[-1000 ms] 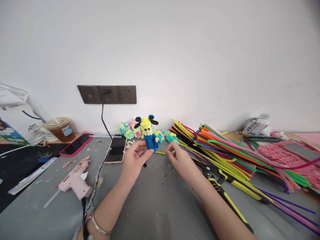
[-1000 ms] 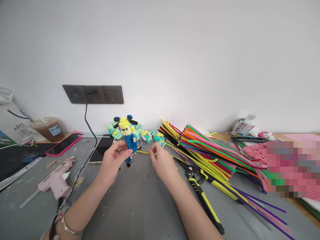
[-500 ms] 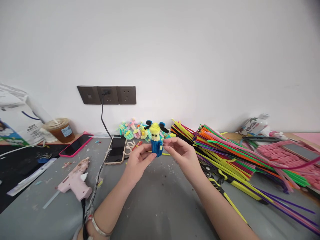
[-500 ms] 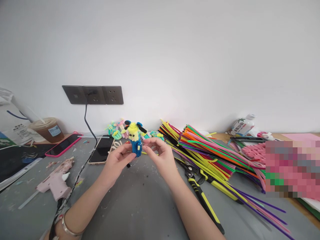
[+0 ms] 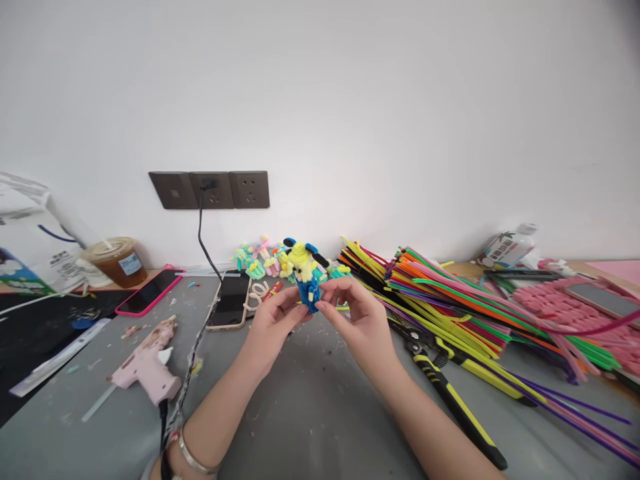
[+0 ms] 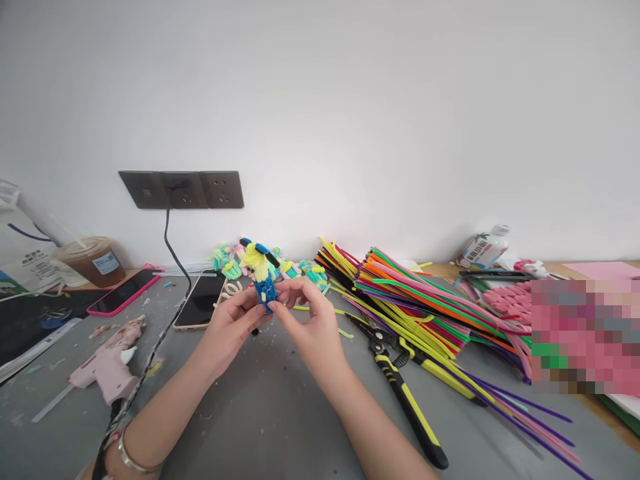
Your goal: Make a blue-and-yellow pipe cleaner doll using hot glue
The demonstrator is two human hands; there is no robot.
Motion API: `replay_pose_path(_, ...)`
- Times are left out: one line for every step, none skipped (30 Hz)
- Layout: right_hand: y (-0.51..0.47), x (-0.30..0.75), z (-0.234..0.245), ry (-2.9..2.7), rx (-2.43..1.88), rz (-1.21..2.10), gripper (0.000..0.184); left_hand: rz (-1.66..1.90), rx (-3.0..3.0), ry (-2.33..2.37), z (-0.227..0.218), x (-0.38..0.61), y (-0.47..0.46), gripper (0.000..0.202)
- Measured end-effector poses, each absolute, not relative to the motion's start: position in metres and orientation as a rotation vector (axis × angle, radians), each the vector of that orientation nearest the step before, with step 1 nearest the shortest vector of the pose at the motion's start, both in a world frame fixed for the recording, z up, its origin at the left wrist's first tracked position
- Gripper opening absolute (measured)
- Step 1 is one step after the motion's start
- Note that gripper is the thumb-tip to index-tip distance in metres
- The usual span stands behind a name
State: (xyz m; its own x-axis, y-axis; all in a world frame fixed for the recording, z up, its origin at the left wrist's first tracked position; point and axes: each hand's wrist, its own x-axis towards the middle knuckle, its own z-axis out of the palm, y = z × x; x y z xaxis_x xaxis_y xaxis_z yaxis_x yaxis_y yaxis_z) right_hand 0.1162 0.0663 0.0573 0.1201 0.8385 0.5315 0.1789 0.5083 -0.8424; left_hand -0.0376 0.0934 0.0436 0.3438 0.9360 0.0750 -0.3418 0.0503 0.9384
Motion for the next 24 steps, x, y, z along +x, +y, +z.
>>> replay_pose_path(0.0659, 0.1158, 0.0571, -1.408, -0.960, 0.600, 0.013, 1.096, 1.114, 0.686, 0.0434, -0.0376, 0.0934, 0.032)
replay_pose_path(0.0656, 0.1157, 0.0571, -1.418, -0.959, 0.589, 0.014, 1.093, 1.120, 0.684, 0.0434, -0.0376, 0.0934, 0.032)
replay_pose_path(0.0654, 0.1156, 0.0573, -1.424, -0.963, 0.579, 0.014, 1.092, 1.126, 0.682, 0.0435, -0.0376, 0.0934, 0.031)
replay_pose_path(0.0651, 0.1156, 0.0578, -1.427, -0.969, 0.573, 0.014, 1.094, 1.132, 0.683, 0.0437, -0.0375, 0.0935, 0.031)
replay_pose_path(0.0648, 0.1157, 0.0586, -1.428, -0.977, 0.570, 0.013, 1.098, 1.137, 0.687, 0.0440, -0.0374, 0.0935, 0.031)
replay_pose_path(0.0646, 0.1157, 0.0595, -1.426, -0.987, 0.568, 0.012, 1.106, 1.141, 0.695, 0.0443, -0.0373, 0.0936, 0.031)
replay_pose_path(0.0643, 0.1158, 0.0604, -1.423, -0.996, 0.567, 0.010, 1.116, 1.142, 0.708, 0.0446, -0.0371, 0.0937, 0.032)
replay_pose_path(0.0641, 0.1159, 0.0611, -1.420, -1.000, 0.567, 0.009, 1.127, 1.144, 0.722, 0.0448, -0.0370, 0.0939, 0.033)
replay_pose_path(0.0641, 0.1160, 0.0616, -1.416, -1.001, 0.568, 0.009, 1.141, 1.147, 0.736, 0.0448, -0.0369, 0.0941, 0.034)
replay_pose_path(0.0641, 0.1163, 0.0618, -1.411, -1.000, 0.567, 0.010, 1.154, 1.153, 0.748, 0.0448, -0.0369, 0.0944, 0.035)
replay_pose_path(0.0644, 0.1166, 0.0617, -1.406, -1.000, 0.568, 0.012, 1.166, 1.162, 0.756, 0.0446, -0.0371, 0.0946, 0.035)
replay_pose_path(0.0647, 0.1170, 0.0613, -1.402, -1.000, 0.571, 0.013, 1.176, 1.174, 0.762, 0.0445, -0.0374, 0.0949, 0.035)
replay_pose_path(0.0651, 0.1174, 0.0607, -1.399, -1.001, 0.575, 0.014, 1.187, 1.186, 0.768, 0.0443, -0.0377, 0.0952, 0.034)
replay_pose_path(0.0656, 0.1179, 0.0599, -1.396, -1.004, 0.578, 0.013, 1.198, 1.197, 0.775, 0.0442, -0.0381, 0.0955, 0.033)
replay_pose_path(0.0660, 0.1184, 0.0590, -1.393, -1.009, 0.583, 0.013, 1.211, 1.209, 0.784, 0.0441, -0.0385, 0.0958, 0.031)
replay_pose_path(0.0665, 0.1189, 0.0582, -1.390, -1.014, 0.586, 0.012, 1.224, 1.220, 0.794, 0.0440, -0.0389, 0.0961, 0.030)
replay_pose_path(0.0669, 0.1193, 0.0573, -1.386, -1.018, 0.589, 0.011, 1.237, 1.231, 0.806, 0.0438, -0.0392, 0.0964, 0.029)
replay_pose_path(0.0673, 0.1198, 0.0566, -1.382, -1.022, 0.590, 0.011, 1.251, 1.242, 0.818, 0.0436, -0.0394, 0.0967, 0.029)
replay_pose_path(0.0678, 0.1202, 0.0558, -1.379, -1.026, 0.589, 0.010, 1.262, 1.254, 0.828, 0.0431, -0.0395, 0.0970, 0.028)
replay_pose_path(0.0683, 0.1207, 0.0552, -1.377, -1.030, 0.586, 0.010, 1.274, 1.266, 0.834, 0.0426, -0.0395, 0.0973, 0.028)
replay_pose_path(0.0689, 0.1211, 0.0546, -1.375, -1.032, 0.583, 0.009, 1.288, 1.277, 0.835, 0.0419, -0.0395, 0.0975, 0.028)
replay_pose_path(0.0694, 0.1215, 0.0541, -1.374, -1.034, 0.580, 0.009, 1.300, 1.289, 0.831, 0.0412, -0.0394, 0.0978, 0.027)
replay_pose_path(0.0700, 0.1219, 0.0536, -1.372, -1.036, 0.578, 0.009, 1.310, 1.302, 0.824, 0.0406, -0.0393, 0.0980, 0.026)
replay_pose_path(0.0706, 0.1224, 0.0532, -1.370, -1.036, 0.580, 0.009, 1.320, 1.312, 0.815, 0.0401, -0.0393, 0.0982, 0.024)
